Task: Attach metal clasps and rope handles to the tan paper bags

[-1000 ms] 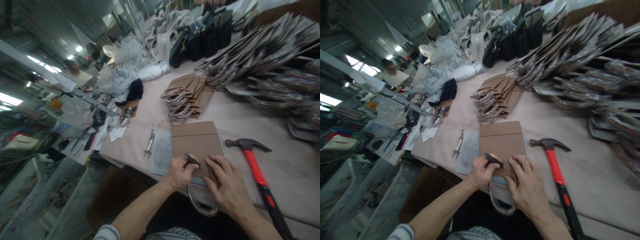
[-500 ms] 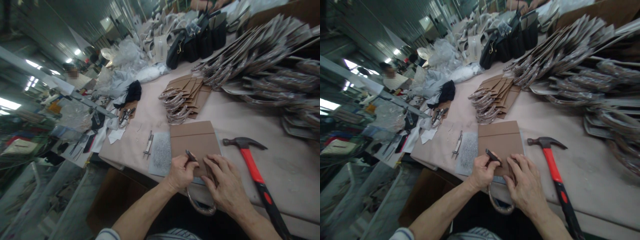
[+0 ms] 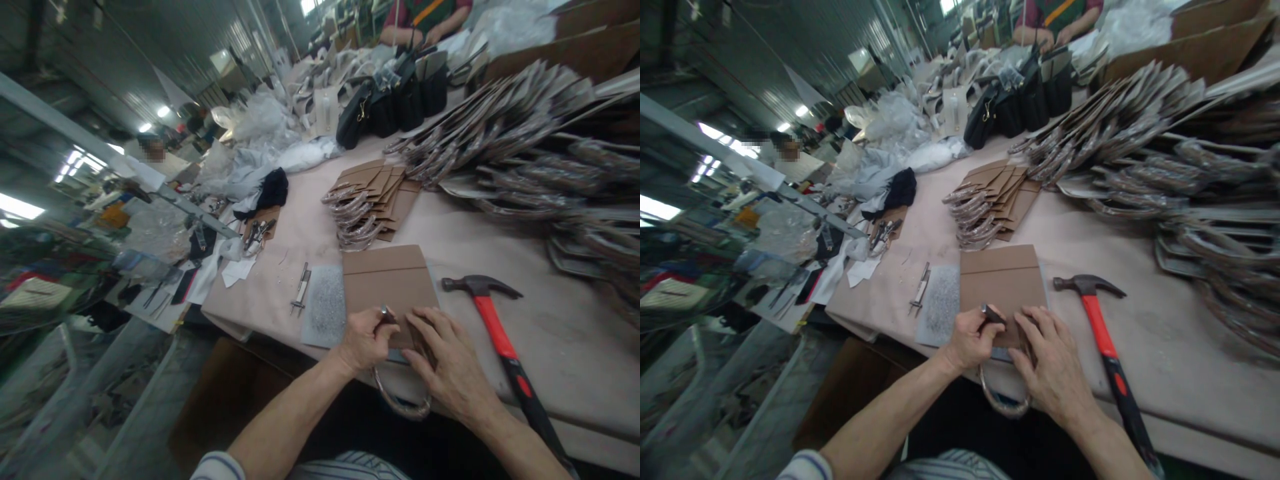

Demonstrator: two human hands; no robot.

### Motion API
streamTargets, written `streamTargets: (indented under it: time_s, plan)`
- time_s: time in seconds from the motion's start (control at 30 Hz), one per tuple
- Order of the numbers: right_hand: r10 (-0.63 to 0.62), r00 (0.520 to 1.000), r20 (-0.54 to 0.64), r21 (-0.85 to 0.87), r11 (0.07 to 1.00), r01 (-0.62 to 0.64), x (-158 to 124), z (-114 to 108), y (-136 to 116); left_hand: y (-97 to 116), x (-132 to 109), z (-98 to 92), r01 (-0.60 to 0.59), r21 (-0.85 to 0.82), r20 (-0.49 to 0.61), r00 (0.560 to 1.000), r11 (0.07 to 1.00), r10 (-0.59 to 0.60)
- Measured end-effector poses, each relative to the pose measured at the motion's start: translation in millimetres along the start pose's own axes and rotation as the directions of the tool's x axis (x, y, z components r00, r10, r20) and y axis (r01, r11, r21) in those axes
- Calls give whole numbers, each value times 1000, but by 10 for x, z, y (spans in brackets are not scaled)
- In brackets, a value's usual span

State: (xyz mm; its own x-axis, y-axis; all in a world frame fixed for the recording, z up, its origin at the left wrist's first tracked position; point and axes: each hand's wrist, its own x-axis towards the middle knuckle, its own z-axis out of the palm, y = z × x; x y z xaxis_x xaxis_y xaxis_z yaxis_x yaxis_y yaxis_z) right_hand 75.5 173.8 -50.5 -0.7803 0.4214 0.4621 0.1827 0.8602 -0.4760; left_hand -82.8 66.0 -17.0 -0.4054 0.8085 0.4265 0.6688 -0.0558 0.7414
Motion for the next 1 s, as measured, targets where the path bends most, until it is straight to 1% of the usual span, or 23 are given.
streamTargets:
  time_s: [0.07, 0.13, 0.2, 0.27, 0.33, 0.4, 0.43, 0.47, 0.53, 0.57, 0.6, 0.63, 0.67, 0.73, 0.8, 0.87, 0.9, 0.97, 1.0]
  plan:
    - [-11, 1000, -26, 17, 1000, 12, -6, -77, 20, -21, -11, -5, -9, -1, 17, 1000, 1000, 9]
    - [26, 997, -73, -8, 1000, -27, -27, -205, 62, -42, -15, -1, 13, 6, 19, 1000, 1000, -14]
    - [102, 985, -137, -126, 985, -120, -81, -371, 135, -56, -13, 15, 45, 8, 1, 999, 999, -45]
    - [175, 971, -166, -292, 931, -218, -176, -537, 232, -63, -5, 36, 67, 5, -27, 997, 998, -67]
    - [251, 962, -109, -397, 876, -273, -286, -664, 329, -68, 4, 48, 74, 3, -29, 997, 997, -74]
    - [350, 936, -38, -393, 856, -336, -362, -737, 399, -74, 14, 43, 73, 11, -6, 997, 997, -73]
    - [417, 909, -17, -359, 846, -395, -372, -758, 418, -78, 19, 35, 72, 18, 9, 997, 997, -72]
    - [506, 862, 6, -302, 823, -481, -361, -775, 426, -83, 23, 27, 71, 27, 24, 997, 997, -72]
    - [685, 726, 67, -160, 725, -669, -284, -809, 412, -94, 31, 13, 53, 53, 58, 997, 997, -56]
    - [743, 660, 113, -96, 669, -737, -229, -831, 394, -99, 35, 10, 37, 69, 77, 996, 997, -42]
    - [773, 612, 165, -31, 625, -780, -173, -855, 370, -104, 38, 12, 23, 84, 89, 996, 996, -30]
    - [777, 589, 223, 50, 594, -803, -120, -879, 342, -109, 39, 18, 14, 100, 92, 995, 995, -24]
    - [757, 588, 284, 140, 574, -807, -75, -900, 309, -112, 40, 26, 13, 113, 87, 996, 994, -23]
    - [673, 622, 400, 337, 523, -783, -13, -919, 237, -118, 37, 47, 19, 122, 62, 998, 992, -26]
    - [586, 660, 471, 486, 451, -748, 22, -903, 159, -125, 29, 64, 6, 116, 50, 999, 993, -12]
    - [558, 678, 479, 542, 419, -728, 47, -872, 72, -135, 21, 75, -20, 113, 50, 999, 993, 15]
    - [563, 679, 472, 554, 409, -725, 59, -863, 22, -142, 19, 79, -32, 118, 51, 998, 992, 26]
    - [595, 664, 453, 562, 387, -731, 89, -885, -92, -157, 18, 81, -62, 131, 55, 997, 989, 55]
    - [624, 659, 419, 549, 404, -732, 107, -924, -155, -163, 20, 80, -82, 134, 60, 995, 988, 75]
